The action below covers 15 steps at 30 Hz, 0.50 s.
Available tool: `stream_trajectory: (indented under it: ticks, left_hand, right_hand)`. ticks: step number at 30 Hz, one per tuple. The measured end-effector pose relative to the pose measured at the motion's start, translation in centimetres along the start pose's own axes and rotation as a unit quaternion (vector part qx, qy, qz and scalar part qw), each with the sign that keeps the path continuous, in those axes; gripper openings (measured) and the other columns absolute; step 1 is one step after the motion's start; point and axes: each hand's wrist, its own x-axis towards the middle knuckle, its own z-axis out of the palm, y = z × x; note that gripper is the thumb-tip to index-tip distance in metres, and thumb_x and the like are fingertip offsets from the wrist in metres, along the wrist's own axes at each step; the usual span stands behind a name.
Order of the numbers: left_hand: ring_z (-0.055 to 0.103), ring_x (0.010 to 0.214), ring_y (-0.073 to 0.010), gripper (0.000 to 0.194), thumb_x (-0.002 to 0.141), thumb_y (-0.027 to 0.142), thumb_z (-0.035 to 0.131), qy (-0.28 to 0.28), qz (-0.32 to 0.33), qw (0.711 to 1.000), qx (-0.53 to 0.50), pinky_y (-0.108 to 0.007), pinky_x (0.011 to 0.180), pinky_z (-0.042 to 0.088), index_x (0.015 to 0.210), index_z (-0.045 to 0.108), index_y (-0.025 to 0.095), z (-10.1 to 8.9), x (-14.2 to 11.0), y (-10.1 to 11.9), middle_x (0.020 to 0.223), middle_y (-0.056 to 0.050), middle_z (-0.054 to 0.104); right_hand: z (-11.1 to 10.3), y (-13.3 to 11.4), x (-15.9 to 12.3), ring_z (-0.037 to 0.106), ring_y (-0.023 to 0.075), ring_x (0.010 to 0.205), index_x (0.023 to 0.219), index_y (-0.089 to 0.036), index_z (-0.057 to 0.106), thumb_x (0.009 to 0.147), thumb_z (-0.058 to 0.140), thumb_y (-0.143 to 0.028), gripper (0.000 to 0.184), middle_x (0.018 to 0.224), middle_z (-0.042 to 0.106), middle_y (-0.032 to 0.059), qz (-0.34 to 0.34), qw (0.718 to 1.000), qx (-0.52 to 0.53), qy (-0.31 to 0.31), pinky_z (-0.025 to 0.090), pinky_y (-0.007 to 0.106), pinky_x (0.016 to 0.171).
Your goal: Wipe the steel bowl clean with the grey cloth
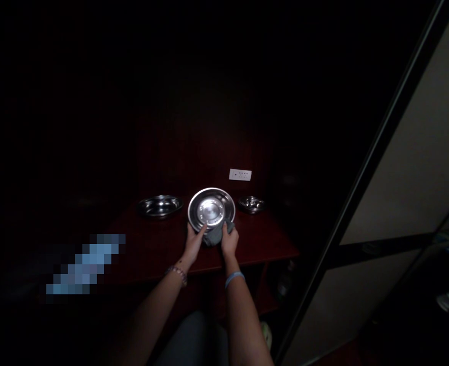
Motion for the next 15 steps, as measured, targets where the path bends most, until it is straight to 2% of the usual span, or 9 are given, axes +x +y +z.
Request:
stream_trajectory:
  ticks: [4,6,10,15]
  left_hand:
    - [0.041,0.144,-0.023,0.08,0.075,0.02,0.074,0.02,-0.01,0.999,0.027,-0.037,0.121,0.029,0.145,0.035,0.017,0.0,-0.2,0.1,0.156,-0.016,0.041]
    - [0.039,0.145,-0.0242,0.083,0.074,0.018,0.073,0.028,-0.018,0.999,0.033,-0.037,0.121,0.029,0.147,0.032,0.017,-0.1,-0.2,0.1,0.154,-0.016,0.043]
    - [0.043,0.142,-0.0249,0.08,0.076,0.016,0.069,0.031,-0.015,0.999,0.041,-0.039,0.12,0.033,0.146,0.031,0.02,-0.4,0.1,0.0,0.144,-0.014,0.054]
    - [0.056,0.128,-0.0207,0.062,0.084,0.017,0.06,0.095,0.009,0.995,0.042,-0.039,0.115,0.038,0.14,0.031,0.019,-0.9,0.6,-1.0,0.142,-0.016,0.052]
  right_hand:
    - [0.0,0.0,-0.2,0.073,0.025,0.091,0.098,-0.014,0.076,0.086,0.06,-0.053,0.043,0.101,0.078,0.0141,-0.009,1.0,-0.009,-0.027,0.054,0.031,0.081]
    - [0.1,-0.1,-0.3,0.073,0.0247,0.092,0.101,-0.014,0.075,0.085,0.061,-0.052,0.043,0.103,0.078,0.0134,-0.009,0.999,-0.002,-0.037,0.055,0.031,0.082]
    - [0.2,-0.2,-0.4,0.073,0.0255,0.093,0.098,-0.014,0.075,0.083,0.063,-0.052,0.043,0.101,0.078,0.0133,-0.004,0.999,-0.01,-0.034,0.054,0.031,0.082]
    - [0.0,-0.6,-0.3,0.072,0.0255,0.093,0.099,-0.012,0.074,0.083,0.064,-0.051,0.043,0.104,0.077,0.015,-0.007,1.0,0.005,0.019,0.052,0.032,0.084]
